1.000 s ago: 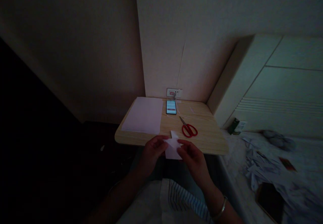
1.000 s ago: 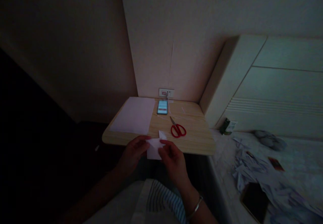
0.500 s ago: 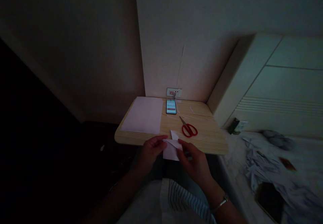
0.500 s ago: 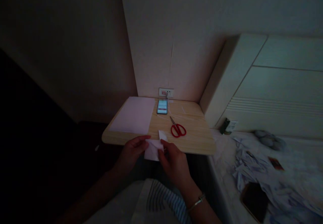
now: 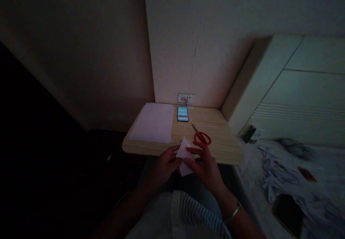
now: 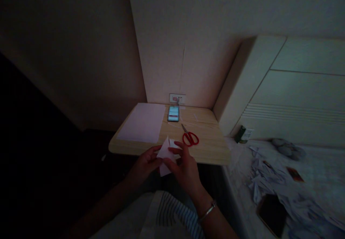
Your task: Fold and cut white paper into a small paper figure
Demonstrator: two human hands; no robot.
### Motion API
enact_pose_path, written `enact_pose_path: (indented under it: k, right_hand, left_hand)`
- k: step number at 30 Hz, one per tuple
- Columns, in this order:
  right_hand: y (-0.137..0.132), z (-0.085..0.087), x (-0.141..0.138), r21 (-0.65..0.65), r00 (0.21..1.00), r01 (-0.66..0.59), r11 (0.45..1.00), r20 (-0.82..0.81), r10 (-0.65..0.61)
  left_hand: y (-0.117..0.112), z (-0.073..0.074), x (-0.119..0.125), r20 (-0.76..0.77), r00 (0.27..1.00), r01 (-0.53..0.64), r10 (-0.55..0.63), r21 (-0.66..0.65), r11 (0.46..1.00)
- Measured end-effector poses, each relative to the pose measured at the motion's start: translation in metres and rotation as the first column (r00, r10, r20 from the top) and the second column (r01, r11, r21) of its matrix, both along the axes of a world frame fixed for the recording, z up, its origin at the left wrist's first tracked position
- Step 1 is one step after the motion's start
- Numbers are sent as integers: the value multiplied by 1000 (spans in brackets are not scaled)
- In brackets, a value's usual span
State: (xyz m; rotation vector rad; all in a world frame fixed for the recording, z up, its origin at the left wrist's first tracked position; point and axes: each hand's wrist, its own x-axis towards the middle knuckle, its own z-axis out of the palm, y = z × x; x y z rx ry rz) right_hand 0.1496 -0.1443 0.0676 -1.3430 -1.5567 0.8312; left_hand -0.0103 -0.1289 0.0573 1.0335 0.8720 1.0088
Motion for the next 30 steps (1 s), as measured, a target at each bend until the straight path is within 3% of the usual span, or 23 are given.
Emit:
enact_pose_path:
  k: [4, 7, 11, 14, 18, 26, 30]
  right_hand:
    - [-6, 1, -2, 82, 970, -27, 996, 242, 6]
    - [-7, 2, -3, 81, 974, -4, 997, 228, -15]
    - [-6, 3, -6, 35, 991, 135, 990, 2, -135]
    - [-4, 0, -9, -61, 927, 231, 971, -289, -239]
    - [-3, -3, -17, -234, 804, 140, 962, -541, -249]
    - [-4, 0, -20, -231, 734, 27, 972, -656, -176]
    - [-4, 3, -13, -256, 777, -10, 967, -611, -154]
  left_hand:
    - [0, 0, 0, -44, 999, 0, 1, 17, 1000]
    - [-1, 2, 0, -61, 998, 20, -20, 6, 1000]
    - [-2, 5, 0, -58, 996, -68, 67, -13, 998]
    - [-4, 7, 0, -4, 990, -142, 142, -24, 990]
    - [-8, 8, 3, 92, 982, -160, 164, -49, 986]
    - [-10, 8, 7, 128, 975, -172, 182, -89, 981]
    - [-12, 6, 4, 90, 986, -130, 138, -87, 988]
